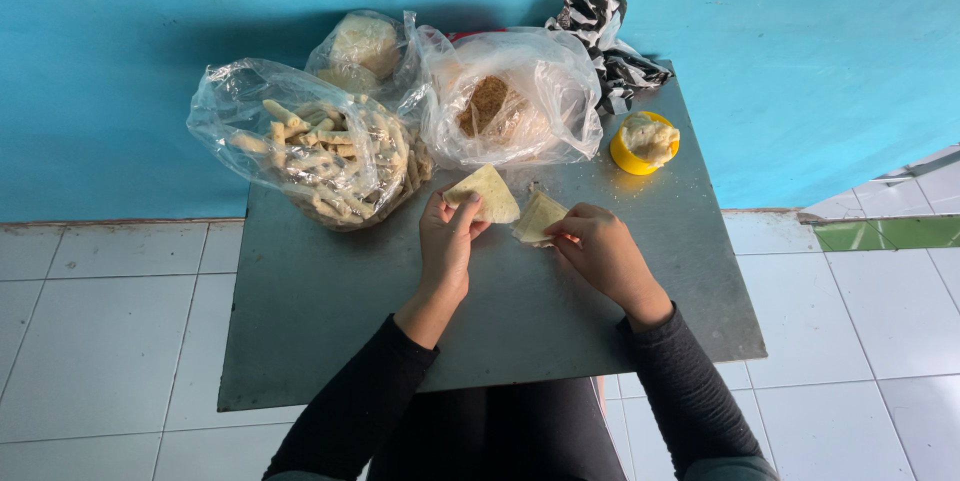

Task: The person sits at a small metal table and folds triangular pastry wrappers, placing a scoop of brown filling from a plastic bag onto each wrapper, then folds and pinches the wrapper closed into a stuffed pastry pocket, setting finished pieces on the table.

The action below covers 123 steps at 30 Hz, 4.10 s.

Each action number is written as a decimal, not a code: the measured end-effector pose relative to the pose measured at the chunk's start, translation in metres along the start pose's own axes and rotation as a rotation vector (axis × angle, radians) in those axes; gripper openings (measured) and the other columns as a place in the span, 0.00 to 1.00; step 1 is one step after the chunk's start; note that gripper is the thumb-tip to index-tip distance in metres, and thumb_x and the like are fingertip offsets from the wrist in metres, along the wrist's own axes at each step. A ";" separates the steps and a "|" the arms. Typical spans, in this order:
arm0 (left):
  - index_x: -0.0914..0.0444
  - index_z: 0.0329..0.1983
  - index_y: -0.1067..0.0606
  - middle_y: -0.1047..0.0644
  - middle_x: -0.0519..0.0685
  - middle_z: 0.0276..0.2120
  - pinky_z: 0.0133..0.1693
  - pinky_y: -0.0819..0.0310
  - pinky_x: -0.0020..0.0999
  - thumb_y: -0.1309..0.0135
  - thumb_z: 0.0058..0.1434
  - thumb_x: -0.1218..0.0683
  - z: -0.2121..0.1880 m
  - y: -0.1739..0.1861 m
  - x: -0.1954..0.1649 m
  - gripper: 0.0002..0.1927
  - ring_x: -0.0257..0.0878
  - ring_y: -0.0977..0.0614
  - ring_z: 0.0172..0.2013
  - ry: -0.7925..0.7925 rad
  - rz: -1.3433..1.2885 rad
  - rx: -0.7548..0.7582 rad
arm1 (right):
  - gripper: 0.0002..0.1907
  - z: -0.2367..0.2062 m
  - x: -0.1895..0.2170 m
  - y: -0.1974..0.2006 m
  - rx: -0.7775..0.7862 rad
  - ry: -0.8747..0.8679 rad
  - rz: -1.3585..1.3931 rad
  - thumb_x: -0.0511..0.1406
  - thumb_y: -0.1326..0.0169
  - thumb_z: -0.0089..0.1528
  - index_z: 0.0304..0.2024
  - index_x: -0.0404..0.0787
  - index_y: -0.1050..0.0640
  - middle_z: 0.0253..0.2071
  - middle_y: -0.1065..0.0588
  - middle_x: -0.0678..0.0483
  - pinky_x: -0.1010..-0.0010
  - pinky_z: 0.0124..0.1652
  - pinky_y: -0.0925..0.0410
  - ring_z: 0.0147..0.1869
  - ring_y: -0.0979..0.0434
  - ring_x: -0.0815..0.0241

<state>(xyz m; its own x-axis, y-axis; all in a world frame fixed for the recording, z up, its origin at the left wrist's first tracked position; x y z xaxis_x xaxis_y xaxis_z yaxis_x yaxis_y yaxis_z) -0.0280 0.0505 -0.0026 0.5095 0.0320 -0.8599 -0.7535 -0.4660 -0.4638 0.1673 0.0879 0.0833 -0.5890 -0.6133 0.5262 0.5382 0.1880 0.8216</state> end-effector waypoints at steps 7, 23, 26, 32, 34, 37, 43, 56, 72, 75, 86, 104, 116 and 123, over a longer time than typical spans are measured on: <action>0.62 0.52 0.29 0.21 0.46 0.46 0.44 0.22 0.28 0.43 0.65 0.53 0.001 -0.004 0.004 0.16 0.31 0.20 0.43 -0.004 0.002 0.058 | 0.17 0.003 0.011 0.007 0.047 0.035 0.012 0.37 0.31 0.51 0.40 0.38 0.19 0.37 0.22 0.50 0.63 0.41 0.28 0.41 0.20 0.52; 0.68 0.62 0.30 0.22 0.52 0.53 0.56 0.25 0.33 0.47 0.64 0.62 -0.023 -0.044 0.015 0.21 0.35 0.20 0.52 -0.023 -0.012 0.484 | 0.16 0.001 0.027 0.015 -0.200 0.141 0.305 0.31 0.32 0.55 0.44 0.35 0.18 0.42 0.23 0.51 0.74 0.41 0.29 0.39 0.24 0.64; 0.67 0.60 0.29 0.21 0.52 0.51 0.54 0.24 0.32 0.45 0.66 0.61 -0.020 -0.041 0.018 0.19 0.34 0.20 0.51 -0.042 0.051 0.435 | 0.10 0.001 0.013 0.005 -0.187 0.083 0.392 0.29 0.36 0.61 0.44 0.34 0.18 0.43 0.22 0.52 0.74 0.42 0.28 0.40 0.23 0.65; 0.65 0.52 0.26 0.20 0.50 0.47 0.48 0.21 0.32 0.44 0.67 0.56 -0.007 -0.027 0.028 0.13 0.33 0.19 0.46 -0.022 0.083 0.299 | 0.08 0.002 -0.052 -0.026 -0.131 -0.259 1.214 0.28 0.48 0.69 0.50 0.32 0.24 0.44 0.22 0.53 0.76 0.46 0.27 0.44 0.22 0.68; 0.64 0.50 0.26 0.20 0.48 0.46 0.47 0.21 0.32 0.44 0.67 0.55 -0.003 -0.020 0.029 0.11 0.32 0.19 0.45 0.000 0.075 0.227 | 0.08 0.001 -0.072 -0.022 -0.222 -0.345 1.348 0.29 0.49 0.69 0.51 0.33 0.24 0.44 0.22 0.53 0.76 0.46 0.28 0.43 0.22 0.67; 0.62 0.49 0.27 0.22 0.46 0.45 0.47 0.20 0.32 0.44 0.65 0.55 0.002 -0.006 0.024 0.11 0.32 0.19 0.43 0.011 0.018 0.101 | 0.08 -0.002 -0.081 0.000 -0.356 -0.317 1.165 0.30 0.46 0.70 0.50 0.34 0.22 0.42 0.22 0.54 0.76 0.46 0.29 0.43 0.23 0.68; 0.61 0.49 0.27 0.23 0.45 0.45 0.48 0.22 0.32 0.45 0.65 0.56 0.006 0.004 0.010 0.11 0.31 0.21 0.44 -0.006 -0.093 0.013 | 0.08 0.003 -0.023 0.013 -0.028 -0.045 0.169 0.30 0.39 0.58 0.40 0.40 0.15 0.37 0.20 0.53 0.68 0.38 0.28 0.37 0.20 0.59; 0.61 0.49 0.27 0.24 0.45 0.48 0.49 0.23 0.32 0.44 0.64 0.55 -0.002 -0.006 0.007 0.11 0.31 0.21 0.46 0.018 -0.040 0.054 | 0.07 0.003 -0.003 0.006 0.174 -0.087 0.137 0.32 0.38 0.57 0.38 0.40 0.15 0.37 0.20 0.53 0.68 0.41 0.27 0.38 0.17 0.58; 0.61 0.49 0.27 0.22 0.45 0.47 0.47 0.23 0.31 0.45 0.65 0.54 -0.004 -0.010 0.008 0.12 0.30 0.21 0.45 0.024 0.024 0.069 | 0.09 0.002 -0.008 -0.001 0.220 -0.121 0.169 0.33 0.37 0.57 0.40 0.41 0.15 0.36 0.20 0.53 0.70 0.40 0.27 0.37 0.19 0.61; 0.61 0.49 0.27 0.22 0.45 0.46 0.48 0.24 0.31 0.45 0.65 0.54 -0.003 -0.010 0.010 0.12 0.30 0.21 0.45 0.019 0.020 0.082 | 0.13 0.003 -0.007 -0.001 0.230 -0.126 0.227 0.37 0.33 0.54 0.42 0.41 0.15 0.35 0.20 0.54 0.70 0.39 0.27 0.36 0.20 0.62; 0.67 0.59 0.32 0.25 0.52 0.52 0.56 0.24 0.33 0.43 0.64 0.58 -0.026 -0.050 0.020 0.21 0.35 0.21 0.53 -0.007 -0.022 0.490 | 0.18 0.004 0.017 0.015 -0.132 0.136 0.366 0.34 0.30 0.54 0.44 0.35 0.22 0.45 0.25 0.54 0.73 0.44 0.28 0.43 0.24 0.64; 0.70 0.60 0.27 0.20 0.51 0.50 0.55 0.22 0.31 0.40 0.62 0.65 -0.023 -0.045 0.014 0.23 0.35 0.19 0.51 -0.047 0.064 0.480 | 0.12 0.004 0.014 0.013 -0.045 0.071 0.587 0.27 0.37 0.60 0.46 0.33 0.19 0.49 0.24 0.53 0.73 0.49 0.23 0.49 0.18 0.65; 0.70 0.54 0.24 0.20 0.51 0.47 0.49 0.21 0.31 0.38 0.63 0.60 -0.017 -0.035 0.014 0.16 0.34 0.19 0.45 -0.104 0.101 0.373 | 0.09 0.003 0.001 0.000 0.007 -0.023 0.762 0.25 0.41 0.63 0.46 0.31 0.18 0.51 0.23 0.53 0.73 0.51 0.25 0.52 0.20 0.65; 0.66 0.54 0.25 0.20 0.48 0.48 0.51 0.21 0.30 0.38 0.63 0.56 -0.020 -0.040 0.008 0.18 0.34 0.18 0.47 -0.113 0.024 0.425 | 0.10 0.004 -0.003 -0.003 0.026 -0.048 0.862 0.27 0.40 0.62 0.47 0.31 0.19 0.52 0.25 0.52 0.71 0.52 0.25 0.52 0.21 0.65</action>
<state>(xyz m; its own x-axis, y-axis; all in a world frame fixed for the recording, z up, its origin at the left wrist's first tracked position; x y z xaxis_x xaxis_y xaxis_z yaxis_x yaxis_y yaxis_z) 0.0149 0.0515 0.0134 0.4584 0.1332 -0.8787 -0.8808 -0.0639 -0.4692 0.1652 0.0919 0.0801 -0.0064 -0.2159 0.9764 0.7955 0.5905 0.1358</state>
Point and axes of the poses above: each hand's wrist, its own z-axis towards the middle knuckle, its own y-axis out of the back of the hand, x = y × z, the point moved 8 cm from there along z, towards the middle knuckle
